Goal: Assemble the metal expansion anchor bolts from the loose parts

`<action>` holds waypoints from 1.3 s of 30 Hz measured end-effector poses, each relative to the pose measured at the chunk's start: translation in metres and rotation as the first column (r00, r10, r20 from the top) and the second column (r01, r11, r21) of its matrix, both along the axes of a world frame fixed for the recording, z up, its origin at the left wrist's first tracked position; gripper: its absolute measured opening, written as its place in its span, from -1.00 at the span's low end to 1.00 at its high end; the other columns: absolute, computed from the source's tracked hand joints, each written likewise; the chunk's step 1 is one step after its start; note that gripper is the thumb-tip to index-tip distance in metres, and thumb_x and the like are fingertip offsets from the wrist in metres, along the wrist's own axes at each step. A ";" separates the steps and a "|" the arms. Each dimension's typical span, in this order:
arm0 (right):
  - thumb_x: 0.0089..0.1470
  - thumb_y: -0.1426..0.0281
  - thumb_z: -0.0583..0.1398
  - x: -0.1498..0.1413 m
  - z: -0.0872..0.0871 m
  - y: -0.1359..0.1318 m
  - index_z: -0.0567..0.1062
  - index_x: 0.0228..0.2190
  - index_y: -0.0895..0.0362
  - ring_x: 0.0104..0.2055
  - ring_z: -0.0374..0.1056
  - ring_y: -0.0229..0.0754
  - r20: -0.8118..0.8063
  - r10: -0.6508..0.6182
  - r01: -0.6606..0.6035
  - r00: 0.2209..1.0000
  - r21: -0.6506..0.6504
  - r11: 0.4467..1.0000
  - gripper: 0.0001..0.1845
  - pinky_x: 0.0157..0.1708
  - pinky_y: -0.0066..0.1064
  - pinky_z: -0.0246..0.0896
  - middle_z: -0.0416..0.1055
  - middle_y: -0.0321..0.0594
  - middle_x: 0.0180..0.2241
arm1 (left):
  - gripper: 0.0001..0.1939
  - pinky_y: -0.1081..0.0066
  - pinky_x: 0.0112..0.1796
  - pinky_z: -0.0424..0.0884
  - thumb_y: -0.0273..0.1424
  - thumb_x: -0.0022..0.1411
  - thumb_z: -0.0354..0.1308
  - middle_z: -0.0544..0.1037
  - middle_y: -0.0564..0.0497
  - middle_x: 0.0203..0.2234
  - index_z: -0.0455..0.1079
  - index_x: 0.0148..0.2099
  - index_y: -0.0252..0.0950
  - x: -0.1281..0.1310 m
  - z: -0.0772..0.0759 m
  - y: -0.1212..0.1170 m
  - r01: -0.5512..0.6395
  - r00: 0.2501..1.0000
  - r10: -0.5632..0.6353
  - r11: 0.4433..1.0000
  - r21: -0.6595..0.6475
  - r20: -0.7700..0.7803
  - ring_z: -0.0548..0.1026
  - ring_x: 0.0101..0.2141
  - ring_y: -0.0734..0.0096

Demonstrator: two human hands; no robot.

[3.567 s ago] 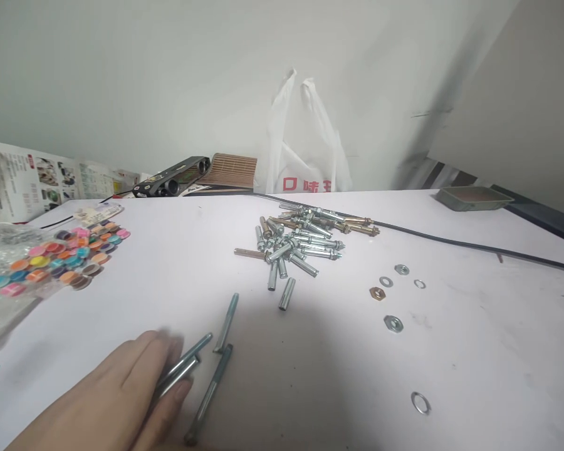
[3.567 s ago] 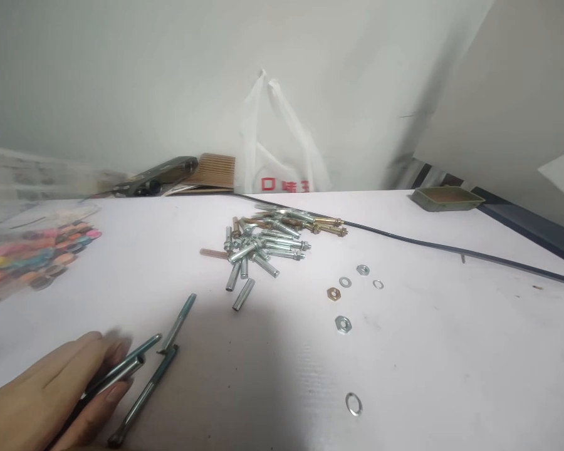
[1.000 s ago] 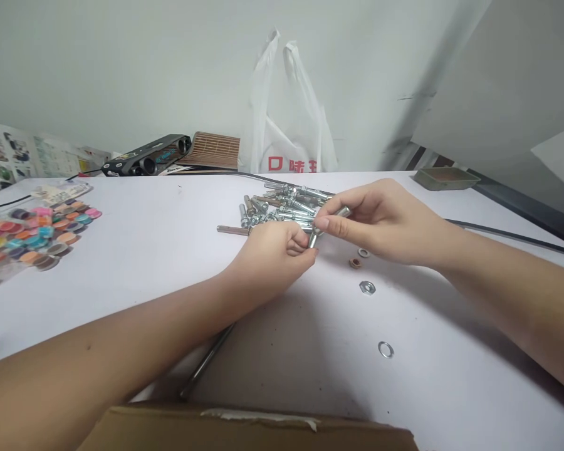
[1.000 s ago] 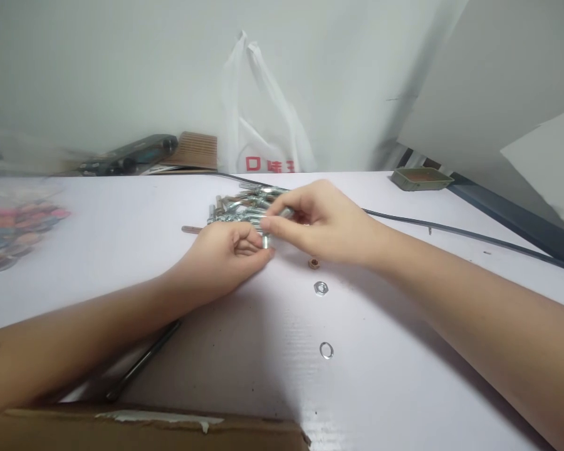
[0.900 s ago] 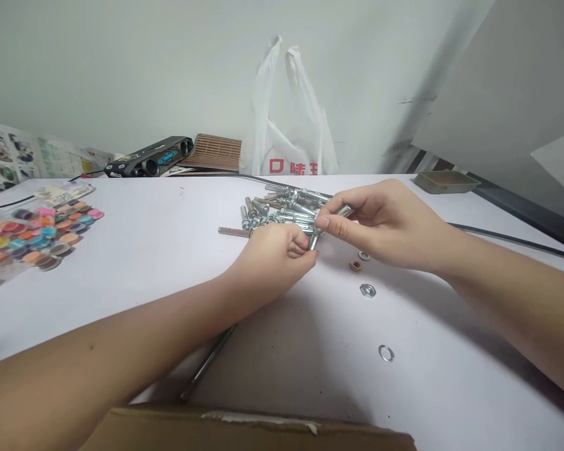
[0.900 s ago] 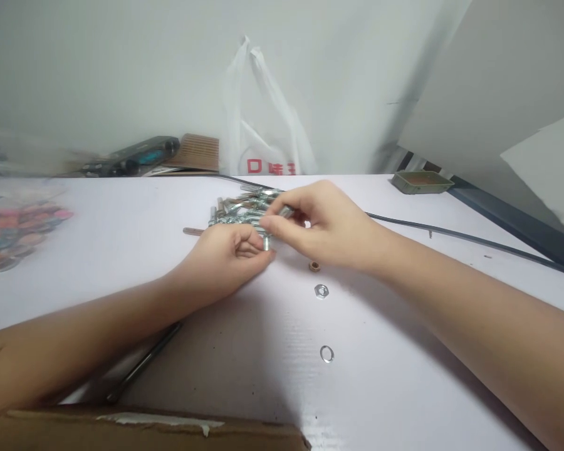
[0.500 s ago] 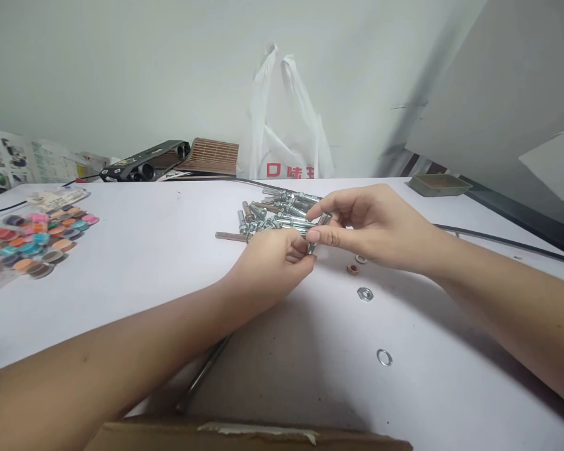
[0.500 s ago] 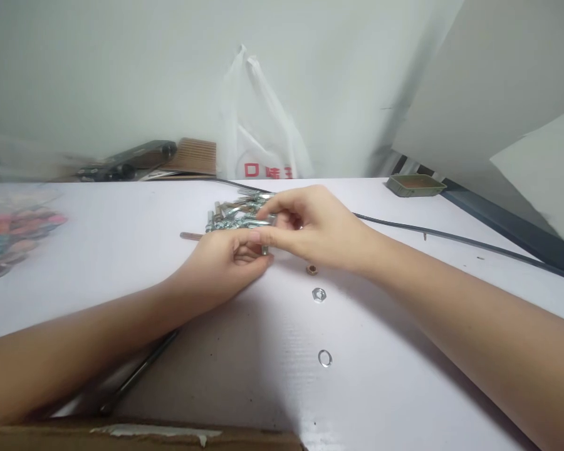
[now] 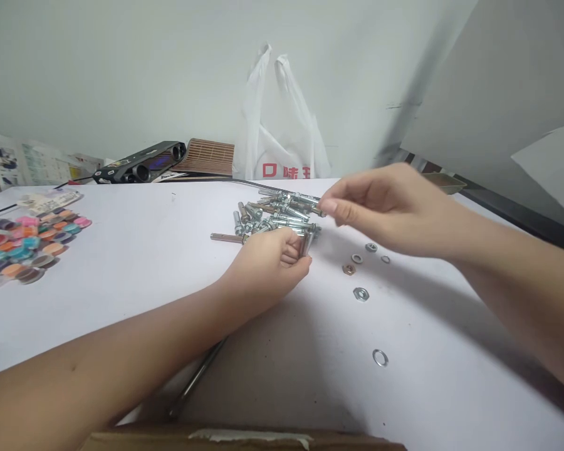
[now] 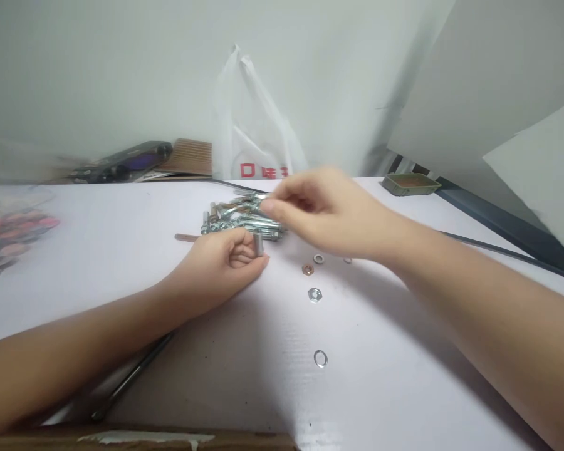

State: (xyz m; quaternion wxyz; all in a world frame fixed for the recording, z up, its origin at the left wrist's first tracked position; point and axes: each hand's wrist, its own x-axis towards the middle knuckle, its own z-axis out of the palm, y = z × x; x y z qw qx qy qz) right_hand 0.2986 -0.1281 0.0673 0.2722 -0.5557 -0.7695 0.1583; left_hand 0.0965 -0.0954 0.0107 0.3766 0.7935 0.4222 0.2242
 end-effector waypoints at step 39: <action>0.05 0.14 0.27 -0.013 -0.017 0.003 0.39 -0.56 0.13 -0.55 0.05 -0.33 -0.333 -0.150 -0.054 0.931 -0.531 0.846 -0.65 -0.56 -0.40 -0.02 0.13 -0.28 -0.57 | -0.75 0.61 -0.46 0.21 -0.25 0.14 0.16 0.43 0.14 -0.55 0.31 -0.44 -0.33 -0.002 0.000 0.005 0.099 0.993 -0.097 0.995 -0.027 0.060 0.31 -0.49 0.65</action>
